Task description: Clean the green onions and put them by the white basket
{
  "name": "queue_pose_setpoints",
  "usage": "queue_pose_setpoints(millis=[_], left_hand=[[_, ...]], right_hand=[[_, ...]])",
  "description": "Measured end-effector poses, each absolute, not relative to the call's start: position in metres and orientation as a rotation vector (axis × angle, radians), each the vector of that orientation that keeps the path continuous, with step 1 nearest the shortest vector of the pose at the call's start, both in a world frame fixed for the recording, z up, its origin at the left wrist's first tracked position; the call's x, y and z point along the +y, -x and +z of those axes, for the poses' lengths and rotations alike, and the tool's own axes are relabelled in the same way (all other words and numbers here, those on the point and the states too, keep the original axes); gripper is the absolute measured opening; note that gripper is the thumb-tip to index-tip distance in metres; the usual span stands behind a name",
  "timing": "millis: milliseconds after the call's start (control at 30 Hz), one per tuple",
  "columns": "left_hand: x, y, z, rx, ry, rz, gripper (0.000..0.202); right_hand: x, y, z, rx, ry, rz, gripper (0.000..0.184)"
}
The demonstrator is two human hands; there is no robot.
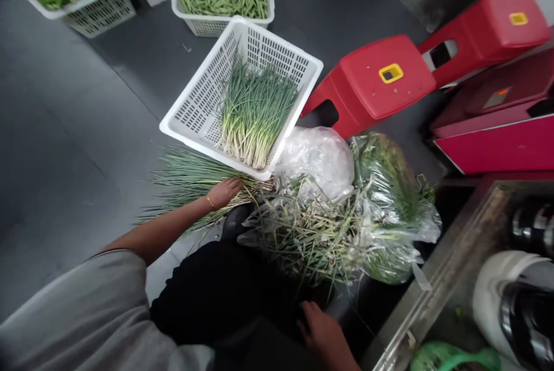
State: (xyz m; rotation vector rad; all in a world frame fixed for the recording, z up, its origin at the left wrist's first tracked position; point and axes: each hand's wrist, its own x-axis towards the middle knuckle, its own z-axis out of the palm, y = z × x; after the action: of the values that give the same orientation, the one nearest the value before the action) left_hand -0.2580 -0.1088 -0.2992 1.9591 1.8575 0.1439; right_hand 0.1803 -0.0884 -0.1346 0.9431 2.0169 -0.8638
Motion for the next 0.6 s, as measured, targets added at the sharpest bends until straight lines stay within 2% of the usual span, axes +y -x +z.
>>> queue_pose_setpoints(millis=[167,333,500,600], left_hand=[[-0.07,0.258,-0.327,1.975,-1.865,0.067,0.038],[-0.062,0.281,-0.318,2.045,-1.749,0.021,0.036],[-0.127,0.28,-0.305,2.157,-1.702,0.09,0.07],[-0.184,0.255,-0.315,2.061,-1.663,-0.061,0.083]], right_hand=[[-0.091,-0.172,-0.127,1.942,-0.94,-0.819,0.035],[-0.083,-0.159,-0.124,1.987,-0.885,-0.759,0.032],[-0.068,-0.15,-0.122,2.035,-0.795,-0.761,0.03],[-0.062,-0.142,-0.117,2.012,-0.786,-0.757,0.029]])
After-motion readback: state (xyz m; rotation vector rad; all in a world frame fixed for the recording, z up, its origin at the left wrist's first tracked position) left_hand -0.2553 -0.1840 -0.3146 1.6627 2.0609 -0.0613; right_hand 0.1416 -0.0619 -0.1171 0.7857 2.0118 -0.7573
